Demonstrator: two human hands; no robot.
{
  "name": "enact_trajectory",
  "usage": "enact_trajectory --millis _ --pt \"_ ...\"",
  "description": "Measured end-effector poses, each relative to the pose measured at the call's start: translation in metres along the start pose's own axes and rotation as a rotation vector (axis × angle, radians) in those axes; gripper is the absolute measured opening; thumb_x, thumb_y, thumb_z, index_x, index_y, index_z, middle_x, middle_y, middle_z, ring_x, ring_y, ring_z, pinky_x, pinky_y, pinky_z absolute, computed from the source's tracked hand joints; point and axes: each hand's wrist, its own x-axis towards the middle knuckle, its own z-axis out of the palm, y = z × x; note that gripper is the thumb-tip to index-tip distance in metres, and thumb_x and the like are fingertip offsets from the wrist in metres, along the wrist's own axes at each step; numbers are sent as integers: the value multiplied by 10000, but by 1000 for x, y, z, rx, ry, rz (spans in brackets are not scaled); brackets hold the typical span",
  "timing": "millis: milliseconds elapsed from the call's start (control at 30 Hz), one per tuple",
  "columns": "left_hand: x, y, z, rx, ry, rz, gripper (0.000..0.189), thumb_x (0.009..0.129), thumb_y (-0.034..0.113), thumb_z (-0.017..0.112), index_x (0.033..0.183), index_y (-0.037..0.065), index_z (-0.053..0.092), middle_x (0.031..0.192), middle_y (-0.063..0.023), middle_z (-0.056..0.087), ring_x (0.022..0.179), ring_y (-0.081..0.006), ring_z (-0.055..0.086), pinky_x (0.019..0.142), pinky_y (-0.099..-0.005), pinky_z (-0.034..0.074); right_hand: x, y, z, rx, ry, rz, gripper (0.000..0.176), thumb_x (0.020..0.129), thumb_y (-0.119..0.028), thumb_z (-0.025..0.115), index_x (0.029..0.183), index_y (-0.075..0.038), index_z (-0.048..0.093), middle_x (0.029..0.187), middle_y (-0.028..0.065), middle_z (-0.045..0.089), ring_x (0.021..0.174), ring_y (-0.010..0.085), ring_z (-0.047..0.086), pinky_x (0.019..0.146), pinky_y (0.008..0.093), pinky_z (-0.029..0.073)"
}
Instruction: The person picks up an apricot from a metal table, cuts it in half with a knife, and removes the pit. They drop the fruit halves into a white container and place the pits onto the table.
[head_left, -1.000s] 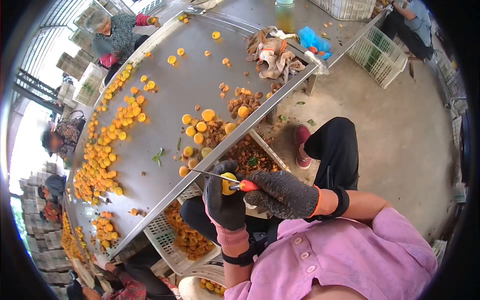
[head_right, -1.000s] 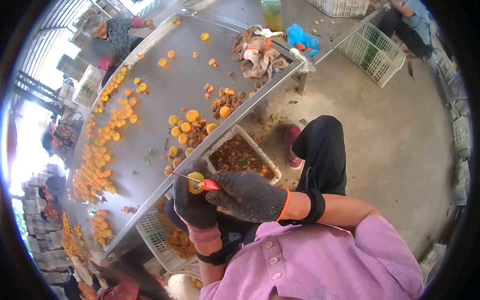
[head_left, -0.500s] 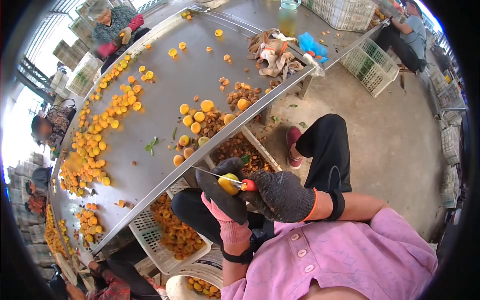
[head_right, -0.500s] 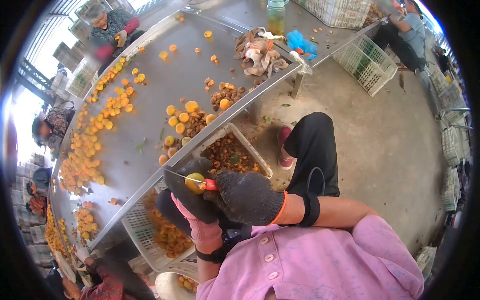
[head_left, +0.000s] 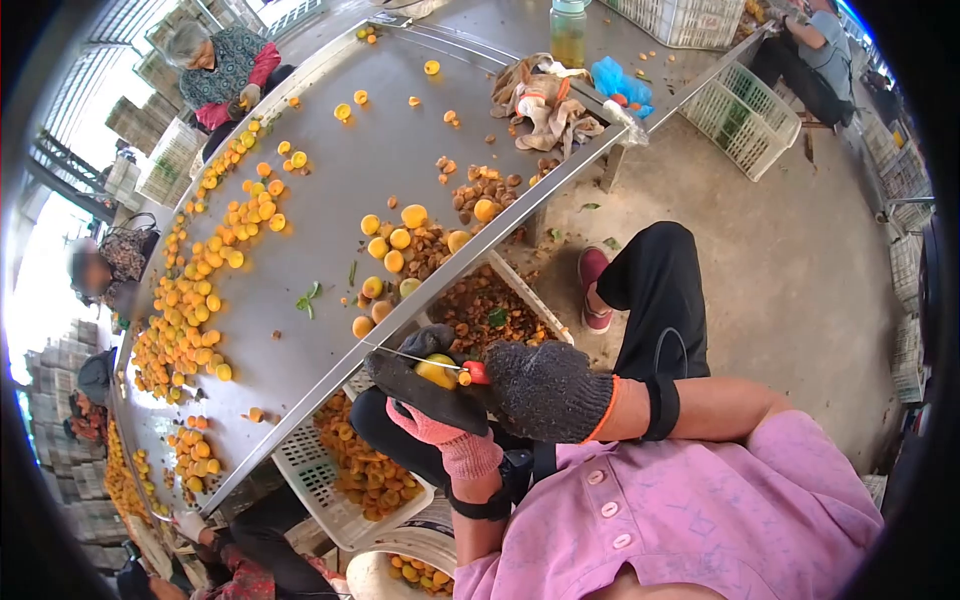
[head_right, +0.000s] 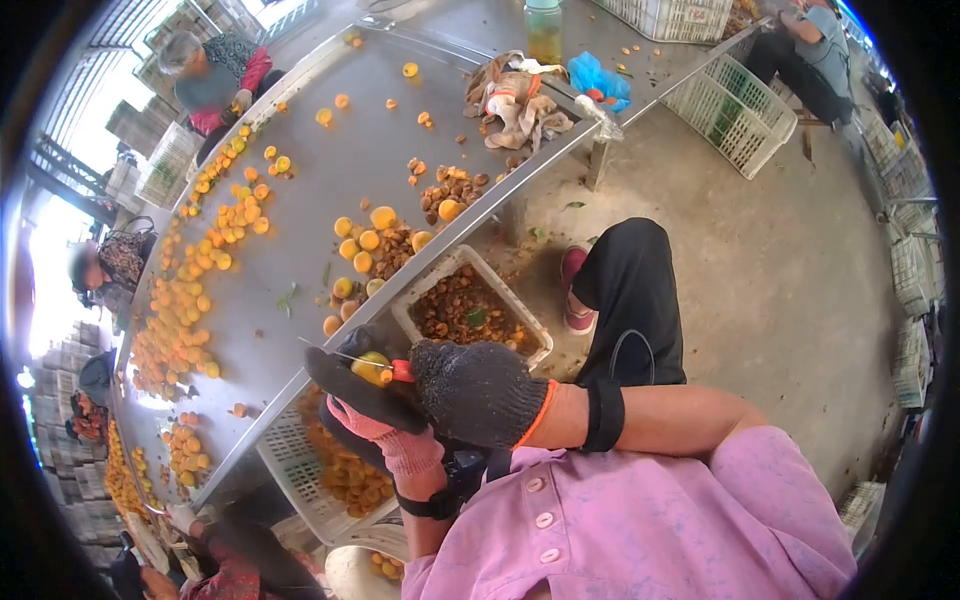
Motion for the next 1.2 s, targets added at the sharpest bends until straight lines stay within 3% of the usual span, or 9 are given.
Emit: enact_trajectory --millis 67,200,267,300,400,533,567,1067,1200 --pt "-1 3 4 -512 93 -209 269 896 208 448 1056 3 516 906 -62 595 773 -152 576 699 -275 480 3 0 -3 19 -68 -50 265 777 -270 608 941 -65 567 739 140 552 584 302 589 460 398 459" --pt "6 19 12 -79 -22 152 508 938 409 299 958 -15 580 882 -97 624 744 -161 588 691 -271 478 8 15 2 126 -20 -196 242 858 -264 508 873 -30 562 686 170 548 598 298 590 499 382 453" --pt "13 23 13 -234 -144 4 508 930 432 355 1144 -12 479 1009 -94 589 898 -146 556 766 -253 462 9 14 -16 1018 -152 -89 335 882 -338 492 904 -7 542 711 193 556 628 329 590 525 379 449" --pt "14 29 19 -428 -171 -21 628 912 534 311 1137 -24 491 998 -95 578 888 -127 533 746 -244 446 1 9 -22 1462 -462 401 389 887 -389 481 924 -5 530 722 214 562 648 360 583 542 388 444" --pt "15 49 47 -517 94 -183 632 917 530 292 1022 -32 559 730 -35 556 633 -110 516 576 -208 413 -6 12 -23 805 -67 111 372 884 -385 484 932 -18 524 727 213 563 653 373 579 541 411 440" --pt "10 56 51 -385 -177 -150 552 868 603 353 844 68 490 739 -8 481 591 -63 450 485 -186 369 -14 17 -30 358 -61 83 293 875 -344 492 930 -58 526 723 187 540 630 365 579 510 443 445" --pt "16 45 42 -492 -401 -214 480 865 590 378 796 117 418 767 3 465 574 -55 434 455 -189 362 -16 20 -29 361 -57 85 293 875 -344 492 930 -58 526 723 187 540 630 365 579 510 443 445" --pt "0 62 88 -340 -282 -176 608 897 533 314 973 -13 572 814 -121 602 631 -197 571 608 -301 483 -10 43 -45 219 137 -67 235 799 -186 524 978 -37 555 780 161 538 584 317 564 471 401 450" --pt "-14 78 102 -131 -263 141 467 931 382 352 1048 -24 551 907 -169 605 847 -251 587 767 -321 459 -9 48 -51 150 161 -107 327 806 -217 541 1061 -15 507 783 164 545 598 313 578 498 393 463"
